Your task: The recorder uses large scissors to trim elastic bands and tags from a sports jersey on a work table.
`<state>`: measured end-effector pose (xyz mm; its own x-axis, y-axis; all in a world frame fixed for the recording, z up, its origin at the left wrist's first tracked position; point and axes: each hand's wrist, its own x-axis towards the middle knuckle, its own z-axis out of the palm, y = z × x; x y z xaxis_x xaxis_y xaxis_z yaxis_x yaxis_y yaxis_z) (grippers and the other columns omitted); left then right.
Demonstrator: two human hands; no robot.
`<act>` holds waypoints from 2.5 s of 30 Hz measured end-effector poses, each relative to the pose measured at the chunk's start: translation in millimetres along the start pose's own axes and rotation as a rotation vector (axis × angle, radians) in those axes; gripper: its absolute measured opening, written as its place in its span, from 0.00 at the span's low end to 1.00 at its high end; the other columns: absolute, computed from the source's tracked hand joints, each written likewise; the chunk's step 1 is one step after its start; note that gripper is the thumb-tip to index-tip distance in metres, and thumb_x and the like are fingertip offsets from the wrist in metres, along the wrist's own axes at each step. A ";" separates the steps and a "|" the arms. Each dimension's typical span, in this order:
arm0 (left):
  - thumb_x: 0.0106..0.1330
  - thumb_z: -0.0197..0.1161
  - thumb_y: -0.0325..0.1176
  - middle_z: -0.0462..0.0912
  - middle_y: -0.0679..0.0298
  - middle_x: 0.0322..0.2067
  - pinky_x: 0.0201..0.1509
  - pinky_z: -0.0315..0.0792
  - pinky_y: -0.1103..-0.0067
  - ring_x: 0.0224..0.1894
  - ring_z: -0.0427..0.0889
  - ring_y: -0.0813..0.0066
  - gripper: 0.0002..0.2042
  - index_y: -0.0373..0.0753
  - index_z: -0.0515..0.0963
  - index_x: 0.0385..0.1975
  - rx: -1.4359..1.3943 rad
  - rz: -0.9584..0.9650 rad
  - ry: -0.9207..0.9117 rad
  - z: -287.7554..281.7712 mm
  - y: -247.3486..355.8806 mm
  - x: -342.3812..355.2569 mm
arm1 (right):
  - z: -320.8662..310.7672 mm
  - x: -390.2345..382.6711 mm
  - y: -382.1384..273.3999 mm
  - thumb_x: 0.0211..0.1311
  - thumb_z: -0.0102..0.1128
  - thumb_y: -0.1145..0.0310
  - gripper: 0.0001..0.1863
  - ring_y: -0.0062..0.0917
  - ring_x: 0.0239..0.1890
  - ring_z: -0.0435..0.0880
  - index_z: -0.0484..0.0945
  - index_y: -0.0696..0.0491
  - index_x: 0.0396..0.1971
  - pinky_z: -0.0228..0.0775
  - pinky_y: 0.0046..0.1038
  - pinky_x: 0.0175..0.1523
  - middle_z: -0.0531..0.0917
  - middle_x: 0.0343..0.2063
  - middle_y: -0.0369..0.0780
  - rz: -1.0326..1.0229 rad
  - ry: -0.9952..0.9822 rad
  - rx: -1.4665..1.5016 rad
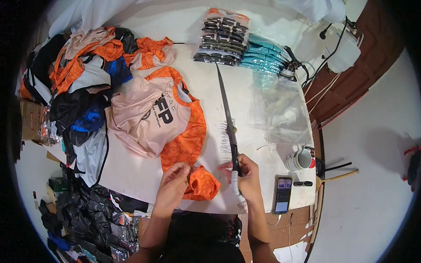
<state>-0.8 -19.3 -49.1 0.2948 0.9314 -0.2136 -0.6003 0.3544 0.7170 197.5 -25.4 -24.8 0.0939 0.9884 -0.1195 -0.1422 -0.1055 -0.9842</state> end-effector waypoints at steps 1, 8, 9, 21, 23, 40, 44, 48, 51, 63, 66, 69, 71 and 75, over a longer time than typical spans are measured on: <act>0.67 0.50 0.28 0.76 0.62 0.40 0.47 0.67 0.83 0.42 0.74 0.78 0.05 0.35 0.71 0.37 -0.088 -0.005 0.058 1.0 0.8 -3.2 | -8.4 -6.3 0.0 0.49 0.62 0.81 0.09 0.12 0.17 0.72 0.69 0.55 0.25 0.59 0.13 0.18 0.81 0.24 0.39 0.011 -0.006 -0.002; 0.67 0.52 0.32 0.75 0.62 0.38 0.39 0.71 0.79 0.35 0.77 0.76 0.07 0.36 0.68 0.38 -0.106 -0.007 0.114 13.3 9.1 -6.1 | 4.4 -33.0 0.1 0.42 0.66 0.85 0.14 0.17 0.29 0.79 0.69 0.57 0.25 0.71 0.20 0.38 0.80 0.24 0.38 -0.012 0.004 -0.092; 0.67 0.52 0.33 0.75 0.62 0.37 0.39 0.71 0.79 0.35 0.77 0.76 0.07 0.36 0.68 0.39 -0.090 0.026 0.124 13.7 8.5 -6.7 | 15.3 -32.5 0.9 0.43 0.65 0.85 0.14 0.18 0.31 0.80 0.69 0.58 0.27 0.72 0.20 0.40 0.80 0.25 0.39 -0.022 0.038 -0.002; 0.67 0.50 0.30 0.75 0.59 0.39 0.45 0.72 0.78 0.42 0.76 0.74 0.06 0.36 0.66 0.39 -0.096 0.154 0.139 27.2 -11.1 -24.4 | 59.2 -24.4 -6.1 0.42 0.66 0.84 0.15 0.14 0.29 0.79 0.70 0.57 0.28 0.69 0.14 0.35 0.82 0.29 0.39 -0.144 0.222 -0.056; 0.67 0.50 0.30 0.75 0.57 0.41 0.47 0.72 0.76 0.43 0.77 0.72 0.07 0.35 0.65 0.40 -0.091 0.159 0.168 29.1 -12.0 -24.5 | 56.8 -25.3 -3.7 0.42 0.66 0.84 0.14 0.16 0.31 0.80 0.70 0.57 0.29 0.71 0.17 0.38 0.82 0.30 0.40 -0.128 0.201 -0.090; 0.62 0.52 0.18 0.74 0.62 0.41 0.41 0.72 0.84 0.37 0.76 0.79 0.17 0.36 0.66 0.51 -0.451 0.118 0.160 18.3 6.8 -0.1 | 15.2 -41.3 -1.9 0.37 0.71 0.70 0.17 0.14 0.21 0.68 0.69 0.55 0.21 0.56 0.16 0.26 0.71 0.18 0.32 -0.068 -0.031 0.098; 0.60 0.51 0.15 0.71 0.64 0.44 0.41 0.72 0.84 0.37 0.73 0.82 0.25 0.34 0.59 0.60 -0.479 0.159 0.133 17.6 24.4 12.7 | 3.7 -47.7 8.9 0.37 0.73 0.58 0.23 0.15 0.16 0.68 0.69 0.58 0.22 0.56 0.14 0.20 0.73 0.17 0.36 0.127 -0.373 0.267; 0.59 0.50 0.14 0.70 0.61 0.49 0.48 0.70 0.83 0.44 0.73 0.79 0.27 0.32 0.57 0.60 -0.387 0.330 -0.073 8.2 33.8 18.0 | 8.7 -48.1 9.3 0.36 0.72 0.55 0.25 0.16 0.16 0.68 0.69 0.58 0.24 0.56 0.15 0.20 0.72 0.15 0.36 0.279 -0.540 0.276; 0.56 0.48 0.11 0.71 0.63 0.47 0.51 0.69 0.80 0.41 0.71 0.82 0.29 0.30 0.53 0.61 -0.371 0.460 0.067 27.9 51.7 16.3 | 8.0 -57.6 25.0 0.36 0.71 0.55 0.26 0.17 0.16 0.69 0.69 0.58 0.26 0.58 0.16 0.20 0.71 0.16 0.36 0.316 -0.605 0.409; 0.57 0.50 0.19 0.53 0.53 0.64 0.67 0.46 0.61 0.67 0.49 0.59 0.32 0.32 0.48 0.64 -0.384 0.624 -0.164 23.4 51.4 13.2 | 5.2 -71.7 44.6 0.36 0.72 0.56 0.25 0.16 0.16 0.69 0.68 0.56 0.26 0.57 0.14 0.20 0.72 0.16 0.37 0.382 -0.695 0.427; 0.57 0.50 0.20 0.52 0.52 0.64 0.67 0.45 0.61 0.66 0.50 0.58 0.33 0.31 0.47 0.64 -0.390 0.609 -0.139 24.5 49.1 11.4 | 4.1 -72.5 45.9 0.36 0.72 0.56 0.24 0.16 0.16 0.69 0.68 0.56 0.26 0.57 0.15 0.20 0.72 0.16 0.37 0.368 -0.708 0.424; 0.56 0.50 0.20 0.52 0.52 0.64 0.67 0.45 0.61 0.67 0.50 0.58 0.33 0.31 0.47 0.64 -0.373 0.618 -0.157 27.0 50.1 9.4 | 3.8 -71.1 43.7 0.36 0.72 0.56 0.24 0.16 0.16 0.69 0.69 0.55 0.25 0.57 0.16 0.20 0.72 0.16 0.36 0.376 -0.707 0.413; 0.56 0.50 0.22 0.53 0.59 0.64 0.66 0.49 0.66 0.65 0.54 0.68 0.33 0.30 0.46 0.64 -0.350 0.630 -0.151 30.0 51.8 9.8 | 4.2 -71.6 42.8 0.35 0.72 0.56 0.24 0.16 0.16 0.69 0.69 0.55 0.25 0.57 0.16 0.20 0.72 0.16 0.36 0.387 -0.707 0.414; 0.56 0.49 0.22 0.53 0.59 0.64 0.66 0.49 0.65 0.66 0.53 0.68 0.33 0.30 0.46 0.64 -0.335 0.607 -0.134 30.3 51.4 8.3 | 4.4 -71.5 42.3 0.34 0.72 0.56 0.24 0.17 0.15 0.70 0.69 0.56 0.24 0.58 0.16 0.20 0.72 0.15 0.36 0.368 -0.671 0.406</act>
<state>-6.7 4.1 6.1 -0.0888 0.9619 0.2586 -0.8778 -0.1982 0.4362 180.5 -100.1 -57.4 -0.6106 0.7680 -0.1934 -0.4017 -0.5108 -0.7601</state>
